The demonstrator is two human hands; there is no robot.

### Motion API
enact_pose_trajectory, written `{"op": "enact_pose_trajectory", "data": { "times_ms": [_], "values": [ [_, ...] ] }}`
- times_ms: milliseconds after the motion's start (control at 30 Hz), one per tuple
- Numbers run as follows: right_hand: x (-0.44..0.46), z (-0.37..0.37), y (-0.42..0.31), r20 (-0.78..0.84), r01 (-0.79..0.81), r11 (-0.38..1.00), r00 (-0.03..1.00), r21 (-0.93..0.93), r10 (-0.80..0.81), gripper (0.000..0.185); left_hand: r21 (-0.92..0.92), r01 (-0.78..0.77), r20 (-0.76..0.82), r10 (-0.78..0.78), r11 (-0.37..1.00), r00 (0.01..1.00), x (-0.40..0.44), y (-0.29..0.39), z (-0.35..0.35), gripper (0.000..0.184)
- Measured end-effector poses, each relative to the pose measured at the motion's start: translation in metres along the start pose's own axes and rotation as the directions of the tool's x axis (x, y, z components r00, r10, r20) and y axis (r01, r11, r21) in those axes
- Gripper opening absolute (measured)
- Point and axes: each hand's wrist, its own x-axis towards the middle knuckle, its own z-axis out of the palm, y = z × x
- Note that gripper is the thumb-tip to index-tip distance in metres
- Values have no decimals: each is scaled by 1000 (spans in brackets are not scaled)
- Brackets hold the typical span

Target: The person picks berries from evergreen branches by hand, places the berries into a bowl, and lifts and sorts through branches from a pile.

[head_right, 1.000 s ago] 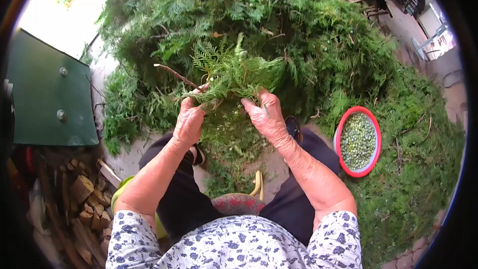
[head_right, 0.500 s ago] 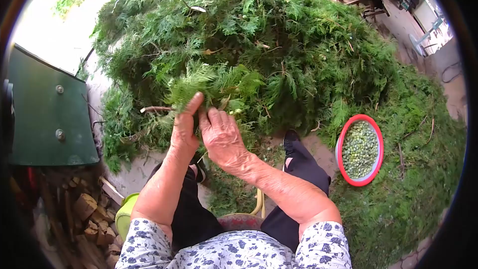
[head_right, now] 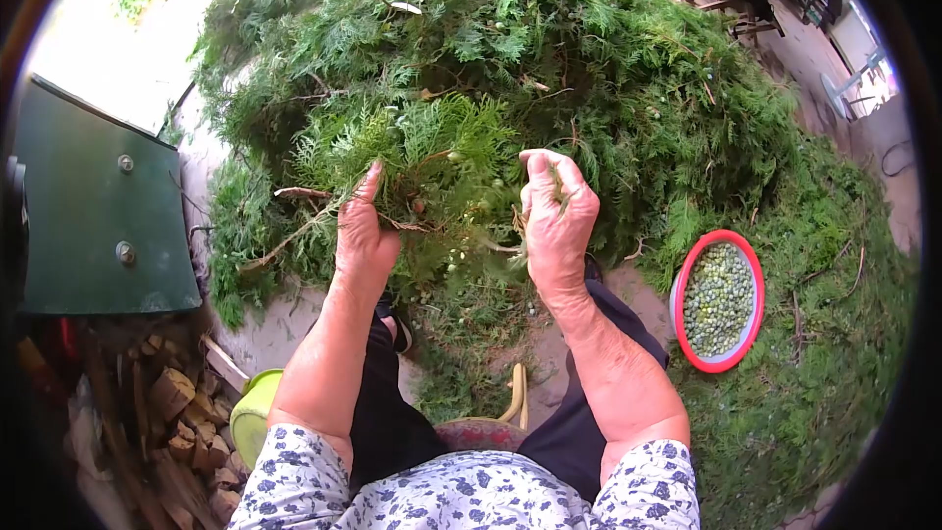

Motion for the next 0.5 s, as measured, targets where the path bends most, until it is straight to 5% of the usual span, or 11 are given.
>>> {"op": "enact_pose_trajectory", "data": {
  "times_ms": [67,133,167,200,300,333,367,400,467,500],
  "values": [
    [3,-5,-3,63,-107,988,993,107,101,26,28,3,-8,-2,1000,1000,10,-3,-12,28],
    [9,-1,-2,182,116,965,980,-236,-73,38,145,-32,82,21,989,996,13,-2,-17,26],
    [12,-3,-10,381,259,803,924,-537,-43,53,142,12,91,-25,990,996,12,-3,-17,25],
    [11,-3,1,474,523,581,844,-623,-251,61,141,12,92,-25,990,995,10,-1,-13,25],
    [12,-6,13,554,699,409,715,-587,-426,54,29,116,3,-117,993,993,6,-1,-4,23],
    [11,-3,16,419,365,812,893,-455,-166,48,27,89,6,-89,996,996,4,-2,-2,24],
    [9,0,17,356,-96,971,919,-217,171,43,27,63,8,-63,998,998,1,-3,-1,25],
    [7,2,16,351,-100,971,920,-218,174,43,31,69,8,-69,997,998,0,-6,0,25],
    [5,7,12,353,-371,926,877,69,326,31,54,65,45,-67,996,997,-2,-10,1,29],
    [3,9,13,377,-350,934,876,69,301,28,59,88,51,-92,994,994,0,-11,-1,32]
  ]
}}
